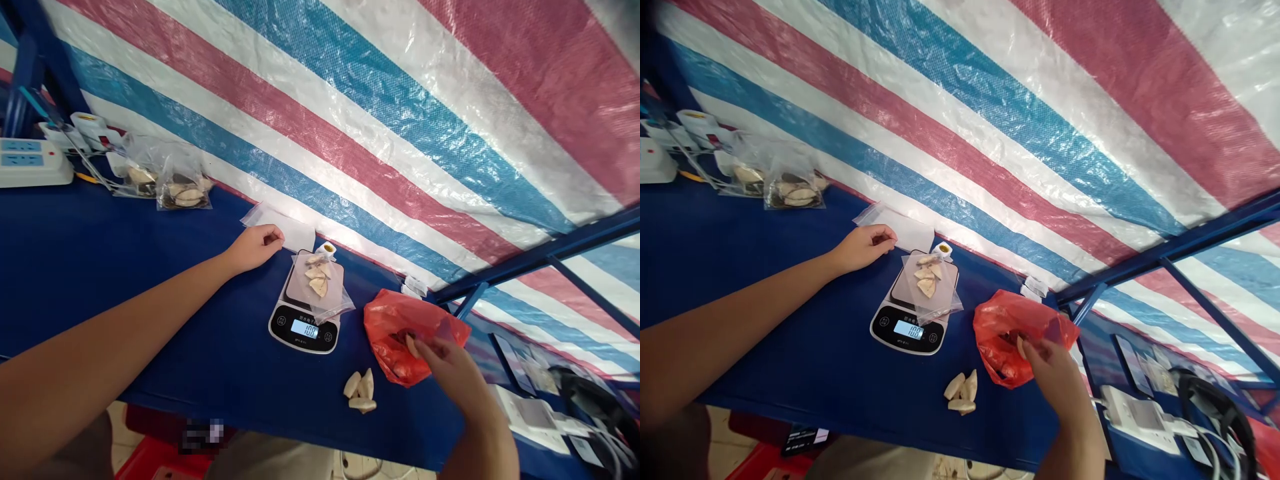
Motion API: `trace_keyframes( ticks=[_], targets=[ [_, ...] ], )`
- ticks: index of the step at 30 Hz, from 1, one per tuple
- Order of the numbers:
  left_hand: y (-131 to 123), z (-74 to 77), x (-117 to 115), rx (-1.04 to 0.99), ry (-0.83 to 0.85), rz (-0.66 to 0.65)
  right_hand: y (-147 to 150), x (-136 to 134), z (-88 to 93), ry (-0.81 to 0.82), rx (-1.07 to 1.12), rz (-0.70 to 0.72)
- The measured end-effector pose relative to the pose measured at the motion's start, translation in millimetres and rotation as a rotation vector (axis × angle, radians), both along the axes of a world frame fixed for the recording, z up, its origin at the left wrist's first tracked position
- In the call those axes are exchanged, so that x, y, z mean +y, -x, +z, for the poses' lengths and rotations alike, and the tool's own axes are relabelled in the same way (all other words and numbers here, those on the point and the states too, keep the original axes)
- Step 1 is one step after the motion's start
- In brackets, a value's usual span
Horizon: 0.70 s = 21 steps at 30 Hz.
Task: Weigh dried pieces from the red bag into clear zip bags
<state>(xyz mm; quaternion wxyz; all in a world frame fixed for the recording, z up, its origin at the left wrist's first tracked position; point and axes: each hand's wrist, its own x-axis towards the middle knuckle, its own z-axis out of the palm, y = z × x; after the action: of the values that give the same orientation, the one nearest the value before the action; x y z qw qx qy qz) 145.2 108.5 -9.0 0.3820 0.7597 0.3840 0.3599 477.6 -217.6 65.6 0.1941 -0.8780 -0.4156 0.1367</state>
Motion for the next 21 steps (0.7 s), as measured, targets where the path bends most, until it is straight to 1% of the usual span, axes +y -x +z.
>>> trace_keyframes(
  ticks=[2,4,6,9,11,13,17,19,21],
  targets=[
    [0.1,-0.1,0.1,0.006,0.004,0.009,-9.8,14.4,-2.1,-0.065,-0.117,-0.033],
    [0.5,0.0,0.1,0.006,0.013,0.012,-16.9,30.1,1.6,-0.129,-0.168,-0.021],
    [0.9,0.1,0.1,-0.007,0.018,0.009,-19.4,45.1,7.8,-0.176,-0.144,0.047],
    [1.0,0.3,0.2,-0.018,0.021,0.006,-14.2,66.4,15.9,-0.209,-0.074,0.188],
    [0.7,0.7,0.3,-0.013,0.023,0.013,-6.0,80.2,18.5,-0.194,-0.053,0.268],
    [0.3,1.2,0.4,-0.006,0.026,0.023,3.5,93.0,18.6,-0.162,-0.04,0.305],
    [-0.5,1.2,1.2,0.001,0.036,0.025,14.0,110.8,12.8,-0.079,-0.074,0.275],
    [-0.4,0.7,1.5,0.003,0.039,0.026,9.7,113.9,8.6,-0.041,-0.092,0.265],
    [-0.1,0.2,1.7,0.01,0.038,0.026,-0.3,114.1,4.3,-0.042,-0.111,0.253]
  ],
)
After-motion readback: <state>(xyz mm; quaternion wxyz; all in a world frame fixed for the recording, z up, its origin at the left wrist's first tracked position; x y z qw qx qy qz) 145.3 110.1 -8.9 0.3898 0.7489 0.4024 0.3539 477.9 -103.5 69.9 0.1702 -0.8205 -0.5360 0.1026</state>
